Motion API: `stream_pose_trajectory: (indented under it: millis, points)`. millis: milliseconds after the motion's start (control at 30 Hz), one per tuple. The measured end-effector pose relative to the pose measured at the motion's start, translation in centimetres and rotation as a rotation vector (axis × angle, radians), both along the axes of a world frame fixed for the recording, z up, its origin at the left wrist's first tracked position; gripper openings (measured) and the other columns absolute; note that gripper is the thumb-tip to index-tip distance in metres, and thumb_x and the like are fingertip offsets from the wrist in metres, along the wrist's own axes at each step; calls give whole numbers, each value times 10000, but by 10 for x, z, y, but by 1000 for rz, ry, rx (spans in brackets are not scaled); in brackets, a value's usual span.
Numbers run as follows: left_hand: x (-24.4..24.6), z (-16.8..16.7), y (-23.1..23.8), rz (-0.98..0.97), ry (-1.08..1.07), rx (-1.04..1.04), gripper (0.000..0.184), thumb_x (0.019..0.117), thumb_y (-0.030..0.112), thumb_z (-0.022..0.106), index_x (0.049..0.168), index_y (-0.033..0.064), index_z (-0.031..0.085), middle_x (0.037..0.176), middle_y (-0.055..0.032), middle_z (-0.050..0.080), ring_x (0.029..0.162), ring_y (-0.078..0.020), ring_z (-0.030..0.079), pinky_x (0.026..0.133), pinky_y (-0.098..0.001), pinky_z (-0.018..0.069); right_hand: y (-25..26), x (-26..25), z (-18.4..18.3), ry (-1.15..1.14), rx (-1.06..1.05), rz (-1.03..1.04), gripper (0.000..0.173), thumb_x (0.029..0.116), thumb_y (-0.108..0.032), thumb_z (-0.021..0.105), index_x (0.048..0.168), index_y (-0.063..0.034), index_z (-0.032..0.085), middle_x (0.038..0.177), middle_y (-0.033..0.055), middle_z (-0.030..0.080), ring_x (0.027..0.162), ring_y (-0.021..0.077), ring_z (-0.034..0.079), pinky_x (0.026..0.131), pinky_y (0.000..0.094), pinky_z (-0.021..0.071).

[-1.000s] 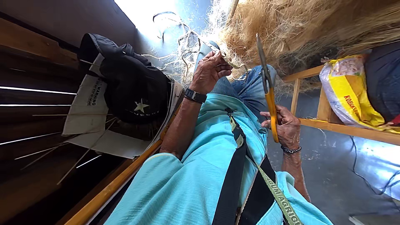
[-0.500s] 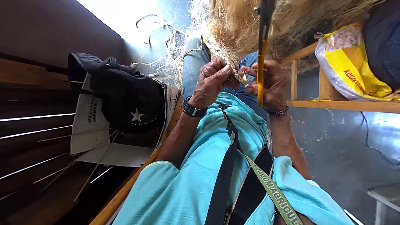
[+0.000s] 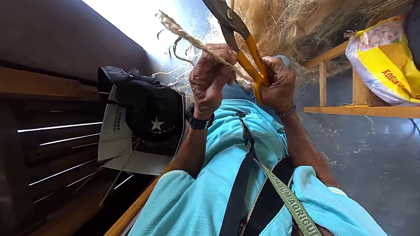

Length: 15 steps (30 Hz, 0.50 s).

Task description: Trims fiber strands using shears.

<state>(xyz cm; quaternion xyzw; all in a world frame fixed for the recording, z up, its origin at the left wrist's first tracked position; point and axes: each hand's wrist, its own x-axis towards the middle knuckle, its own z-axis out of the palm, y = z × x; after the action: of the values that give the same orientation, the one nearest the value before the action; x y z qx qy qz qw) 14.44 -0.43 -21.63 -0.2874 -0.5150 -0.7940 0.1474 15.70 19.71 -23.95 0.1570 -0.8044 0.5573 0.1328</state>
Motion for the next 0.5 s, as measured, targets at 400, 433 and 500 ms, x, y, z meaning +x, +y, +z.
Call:
stream_pose_trajectory:
  millis: [400, 433, 500]
  points:
    - [19, -15, 10, -175, -433, 468, 72, 1019, 101, 527, 986, 107, 591, 1072, -106, 661, 921, -218, 690, 806, -385, 609, -6, -6, 6, 157, -165, -208, 583, 754, -53, 878, 1224, 78, 558, 978, 85, 726, 848, 119, 724, 767, 314, 642]
    - [17, -14, 10, -148, -461, 468, 83, 1018, 87, 518, 975, 97, 588, 1054, -104, 660, 908, -214, 689, 801, -383, 611, -6, -5, 5, 156, -185, -199, 578, 752, -48, 878, 1220, 74, 561, 973, 85, 729, 850, 127, 726, 770, 320, 642]
    - [15, -13, 8, -109, -521, 494, 88, 1004, 52, 514, 974, 88, 589, 1022, -101, 664, 894, -205, 691, 798, -374, 612, -6, 0, 4, 153, -213, -167, 570, 753, -37, 877, 1215, 72, 560, 964, 94, 729, 852, 153, 729, 773, 336, 644]
